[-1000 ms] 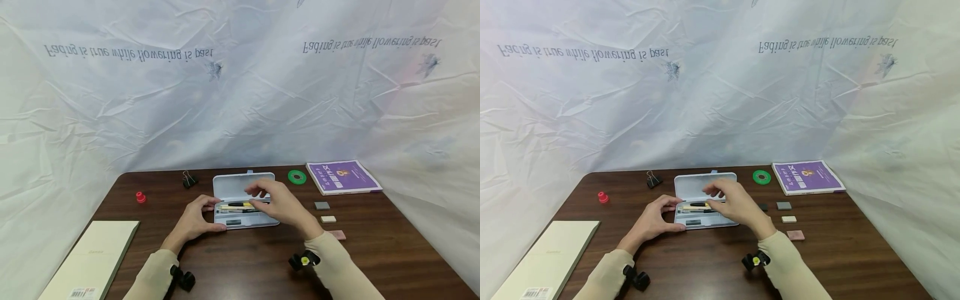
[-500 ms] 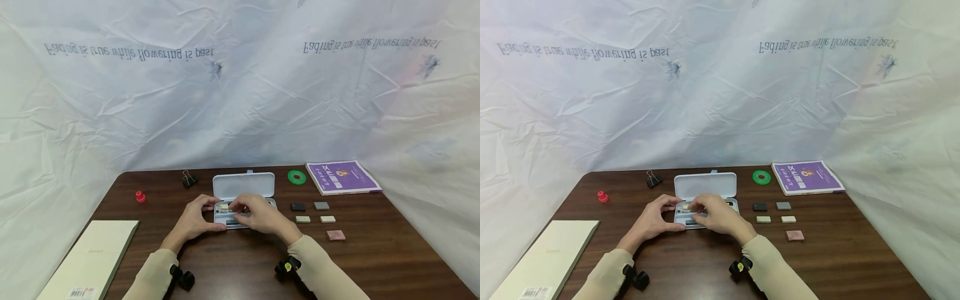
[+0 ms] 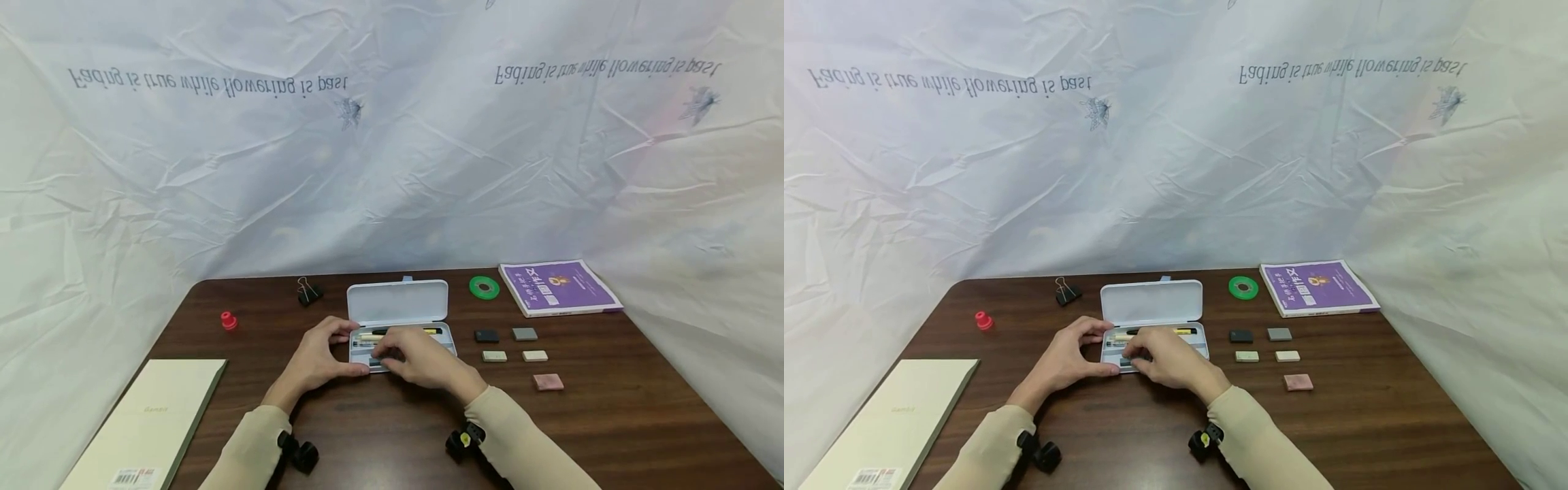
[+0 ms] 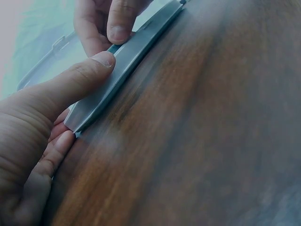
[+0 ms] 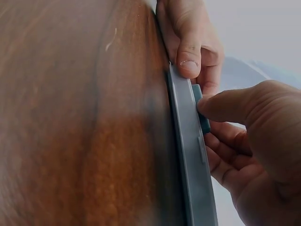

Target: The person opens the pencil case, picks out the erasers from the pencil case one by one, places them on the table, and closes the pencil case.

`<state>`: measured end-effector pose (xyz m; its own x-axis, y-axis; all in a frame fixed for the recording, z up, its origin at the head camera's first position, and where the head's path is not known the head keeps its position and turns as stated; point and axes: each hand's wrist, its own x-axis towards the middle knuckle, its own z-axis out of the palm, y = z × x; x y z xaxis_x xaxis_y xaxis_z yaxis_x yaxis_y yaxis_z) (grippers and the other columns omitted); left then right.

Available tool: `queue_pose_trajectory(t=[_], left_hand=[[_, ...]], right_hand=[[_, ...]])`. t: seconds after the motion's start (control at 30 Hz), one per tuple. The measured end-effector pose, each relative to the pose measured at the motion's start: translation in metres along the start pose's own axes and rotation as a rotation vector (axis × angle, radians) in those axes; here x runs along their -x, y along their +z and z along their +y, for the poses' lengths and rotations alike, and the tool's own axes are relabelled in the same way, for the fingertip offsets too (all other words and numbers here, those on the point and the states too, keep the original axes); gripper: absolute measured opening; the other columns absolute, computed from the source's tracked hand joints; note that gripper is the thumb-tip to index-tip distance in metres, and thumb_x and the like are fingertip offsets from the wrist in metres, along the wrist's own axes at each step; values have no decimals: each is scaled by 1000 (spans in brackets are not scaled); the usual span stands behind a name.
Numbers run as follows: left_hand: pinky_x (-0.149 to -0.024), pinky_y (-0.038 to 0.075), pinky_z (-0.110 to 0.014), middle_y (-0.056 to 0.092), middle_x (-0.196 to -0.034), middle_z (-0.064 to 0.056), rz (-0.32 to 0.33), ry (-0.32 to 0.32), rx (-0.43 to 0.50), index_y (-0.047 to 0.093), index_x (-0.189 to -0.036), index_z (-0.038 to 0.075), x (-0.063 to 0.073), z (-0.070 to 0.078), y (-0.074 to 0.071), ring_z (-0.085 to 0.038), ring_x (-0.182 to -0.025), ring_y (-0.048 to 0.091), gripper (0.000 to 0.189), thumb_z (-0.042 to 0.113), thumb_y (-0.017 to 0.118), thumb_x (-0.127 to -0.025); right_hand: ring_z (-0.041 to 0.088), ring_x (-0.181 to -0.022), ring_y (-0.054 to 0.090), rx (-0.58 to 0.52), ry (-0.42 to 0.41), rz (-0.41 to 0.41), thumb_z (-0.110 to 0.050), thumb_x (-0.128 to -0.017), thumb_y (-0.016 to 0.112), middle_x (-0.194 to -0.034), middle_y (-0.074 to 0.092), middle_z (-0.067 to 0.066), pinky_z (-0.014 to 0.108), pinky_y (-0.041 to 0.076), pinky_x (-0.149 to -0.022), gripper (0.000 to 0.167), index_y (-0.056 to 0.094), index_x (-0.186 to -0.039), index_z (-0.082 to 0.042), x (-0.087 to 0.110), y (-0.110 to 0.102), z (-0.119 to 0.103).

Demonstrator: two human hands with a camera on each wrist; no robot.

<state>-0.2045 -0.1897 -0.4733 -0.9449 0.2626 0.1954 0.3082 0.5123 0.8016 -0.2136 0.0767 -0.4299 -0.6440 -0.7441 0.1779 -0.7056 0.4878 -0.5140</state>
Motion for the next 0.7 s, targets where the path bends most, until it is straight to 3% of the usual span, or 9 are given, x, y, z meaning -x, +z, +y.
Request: queue_pose_trajectory(t=[0.3, 0.7], left_hand=[[-110, 61, -39, 67, -143, 2, 2, -10, 0, 71, -142, 16, 0, 1, -1, -20, -126, 72, 81, 38, 108, -73], [-112, 61, -43, 67, -143, 3, 0, -42, 4, 71, -141, 20, 0, 0, -1, -21, -127, 71, 82, 41, 109, -71]], right_hand=[[8, -97, 68, -14, 7, 56, -8, -105, 76, -113, 76, -3, 31, 63, -86, 16, 83, -118, -15, 2, -13, -4], [9, -96, 69, 18, -66, 296, -3, -101, 80, -112, 74, -6, 40, 66, -82, 20, 81, -115, -17, 27, -67, -7]])
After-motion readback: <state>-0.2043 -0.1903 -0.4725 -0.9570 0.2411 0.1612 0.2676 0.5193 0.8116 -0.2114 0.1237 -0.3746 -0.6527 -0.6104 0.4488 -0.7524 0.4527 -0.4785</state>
